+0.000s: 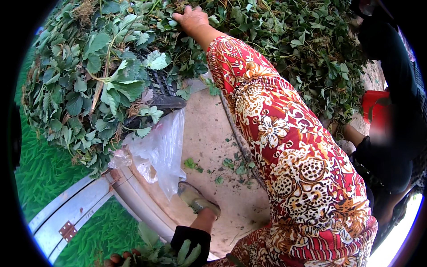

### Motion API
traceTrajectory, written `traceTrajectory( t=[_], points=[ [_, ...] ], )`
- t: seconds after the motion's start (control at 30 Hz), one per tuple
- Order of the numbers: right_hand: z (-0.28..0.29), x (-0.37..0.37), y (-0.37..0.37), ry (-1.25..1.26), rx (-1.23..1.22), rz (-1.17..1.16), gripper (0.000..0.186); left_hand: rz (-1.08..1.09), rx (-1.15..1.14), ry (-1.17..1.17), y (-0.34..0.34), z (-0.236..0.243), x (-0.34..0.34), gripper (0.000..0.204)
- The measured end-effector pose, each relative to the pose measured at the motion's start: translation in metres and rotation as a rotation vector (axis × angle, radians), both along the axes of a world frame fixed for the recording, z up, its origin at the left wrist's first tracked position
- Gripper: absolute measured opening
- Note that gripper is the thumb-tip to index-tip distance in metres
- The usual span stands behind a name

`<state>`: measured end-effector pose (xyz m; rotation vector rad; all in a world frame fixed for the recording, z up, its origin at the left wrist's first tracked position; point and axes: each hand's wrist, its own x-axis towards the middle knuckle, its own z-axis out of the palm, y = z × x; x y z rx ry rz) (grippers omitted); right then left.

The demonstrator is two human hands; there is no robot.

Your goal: The person cleans dirt from the roots of plants by hand, picks off individual leaves, and gathers them into a bundle. The person then places the cleaned plant bundle into a plastic crate.

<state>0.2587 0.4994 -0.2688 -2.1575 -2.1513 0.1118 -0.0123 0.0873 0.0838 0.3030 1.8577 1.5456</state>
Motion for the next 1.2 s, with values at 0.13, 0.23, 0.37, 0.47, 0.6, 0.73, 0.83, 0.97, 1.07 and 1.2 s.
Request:
traceTrajectory(
  t=[0.13,0.23,0.37,0.47,0.6,0.73,0.83,0.97,1.07,1.2],
  points=[
    [0.018,0.024,-0.001,0.022,0.018,0.032,0.042,-0.007,0.141,-0.019,0.005,0.005,0.026,0.029],
    [0.043,0.047,-0.017,0.287,0.040,-0.073,0.056,-0.052,0.240,-0.083,-0.012,0.011,0.022,0.030],
    [0.053,0.083,-0.101,0.578,0.027,-0.011,0.067,-0.114,0.363,-0.220,-0.032,0.024,0.023,0.030],
    [0.029,0.088,-0.210,0.974,-0.104,-0.097,0.055,-0.172,0.366,-0.252,-0.049,0.030,0.024,0.030],
    [0.009,0.072,-0.329,0.956,0.037,-0.275,0.052,-0.290,0.353,-0.314,-0.076,0.032,0.022,0.030],
    [0.033,0.065,-0.384,1.379,0.085,-0.452,0.038,-0.480,0.339,-0.402,-0.096,0.034,0.025,0.030],
    [0.068,0.063,-0.400,1.785,-0.184,-0.645,0.028,-0.617,0.340,-0.460,-0.106,0.034,0.019,0.031],
    [0.054,0.112,-0.438,2.140,-0.676,-0.489,0.032,-0.534,0.353,-0.414,-0.097,0.030,0.038,0.024],
    [-0.002,0.151,-0.476,2.026,-0.652,-0.725,0.046,-0.515,0.222,-0.156,-0.093,0.043,0.043,0.029],
    [-0.018,0.134,-0.456,0.647,-0.370,-0.857,0.062,-0.460,0.164,-0.135,-0.087,0.037,0.025,0.031]
  ],
)
